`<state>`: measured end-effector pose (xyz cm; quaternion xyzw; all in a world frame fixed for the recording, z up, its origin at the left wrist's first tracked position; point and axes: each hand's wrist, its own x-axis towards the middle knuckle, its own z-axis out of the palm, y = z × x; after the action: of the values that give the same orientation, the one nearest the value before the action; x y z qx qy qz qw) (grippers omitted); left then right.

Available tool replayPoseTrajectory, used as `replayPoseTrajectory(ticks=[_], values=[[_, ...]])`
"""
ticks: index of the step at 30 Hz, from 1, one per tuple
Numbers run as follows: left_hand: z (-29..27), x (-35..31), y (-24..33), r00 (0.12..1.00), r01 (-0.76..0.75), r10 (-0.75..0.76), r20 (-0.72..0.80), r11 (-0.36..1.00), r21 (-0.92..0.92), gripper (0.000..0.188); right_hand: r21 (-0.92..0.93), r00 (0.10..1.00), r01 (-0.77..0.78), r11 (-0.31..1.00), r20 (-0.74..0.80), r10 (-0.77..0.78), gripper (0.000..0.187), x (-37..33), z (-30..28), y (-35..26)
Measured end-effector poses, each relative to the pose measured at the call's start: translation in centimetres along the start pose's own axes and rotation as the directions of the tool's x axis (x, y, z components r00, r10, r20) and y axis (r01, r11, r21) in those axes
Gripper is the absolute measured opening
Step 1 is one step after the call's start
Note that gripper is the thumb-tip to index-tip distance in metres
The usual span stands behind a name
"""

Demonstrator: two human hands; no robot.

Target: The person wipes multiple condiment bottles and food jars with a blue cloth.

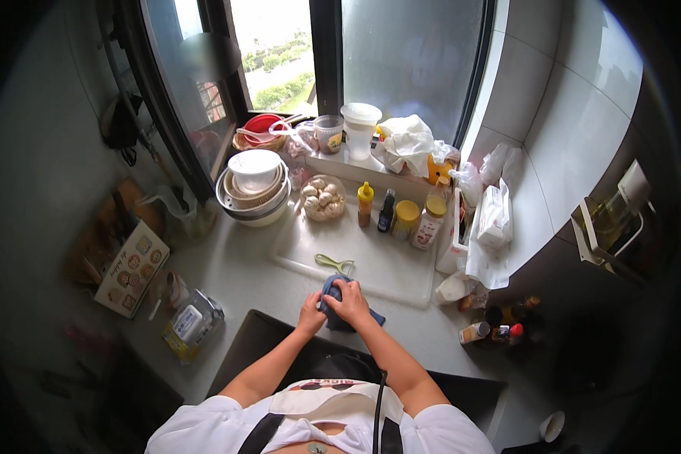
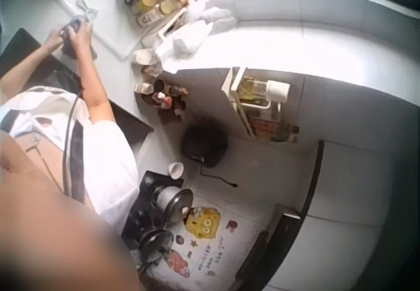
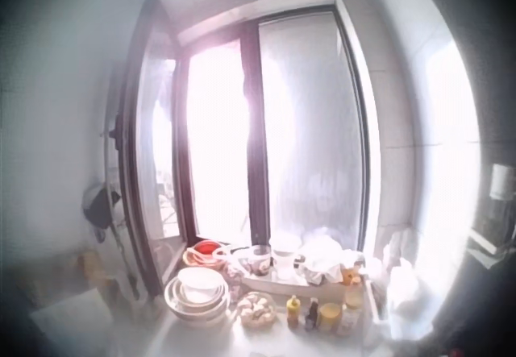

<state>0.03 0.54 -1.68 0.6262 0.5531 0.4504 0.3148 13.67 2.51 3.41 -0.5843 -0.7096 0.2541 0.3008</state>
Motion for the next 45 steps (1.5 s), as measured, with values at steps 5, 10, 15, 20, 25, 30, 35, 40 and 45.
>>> replayPoseTrajectory(ticks=[5, 10, 15, 20, 25, 30, 35, 40, 45], values=[[-0.3, 0.2, 0.5, 1.0, -0.01, 0.009, 0.018, 1.0, 0.019, 0.041, 0.076, 1.0, -0.009, 0.997, 0.031, 0.006, 0.052, -0.2, 0.3, 0.9], [0.1, 0.3, -1.7, 0.997, -0.067, 0.066, 0.028, 0.997, 0.048, 0.038, 0.258, 0.995, -0.014, 0.966, 0.098, -0.012, 0.042, 0.7, 0.7, 3.1], [0.0, 0.4, -1.6, 0.997, -0.028, 0.031, 0.065, 0.999, -0.046, 0.044, 0.155, 0.998, 0.056, 0.986, -0.047, -0.049, 0.029, 1.4, 2.1, 3.3], [-0.2, 0.5, -1.7, 0.997, -0.022, 0.024, 0.068, 0.999, -0.035, 0.044, 0.043, 0.998, -0.057, 0.997, -0.001, 0.057, 0.031, 1.1, 0.5, 0.7], [0.1, 0.5, -2.0, 0.993, 0.071, -0.058, 0.098, 0.988, -0.134, 0.042, -0.054, 0.99, -0.015, 0.998, 0.139, 0.023, 0.049, 0.6, -0.5, 0.2], [-0.3, 0.5, -1.3, 0.993, 0.044, -0.034, 0.117, 0.995, -0.084, 0.037, -0.002, 0.994, -0.08, 0.997, 0.079, 0.08, 0.043, 1.0, 0.7, 0.5], [-0.1, 0.6, -1.8, 0.994, 0.043, -0.032, 0.104, 0.994, -0.105, 0.039, 0.113, 0.997, -0.045, 0.993, -0.059, 0.052, 0.028, 1.8, 2.0, 1.4], [-0.4, 0.7, -1.4, 0.99, 0.075, -0.058, 0.132, 0.989, -0.125, 0.042, 0.31, 1.0, -0.013, 0.951, 0.019, 0.007, 0.03, 2.0, 2.0, 3.4], [-0.4, 1.0, -1.4, 0.972, 0.132, -0.087, 0.219, 0.971, -0.199, 0.047, 0.389, 0.979, -0.002, 0.921, 0.191, -0.079, 0.044, 1.2, 0.4, 5.0]])
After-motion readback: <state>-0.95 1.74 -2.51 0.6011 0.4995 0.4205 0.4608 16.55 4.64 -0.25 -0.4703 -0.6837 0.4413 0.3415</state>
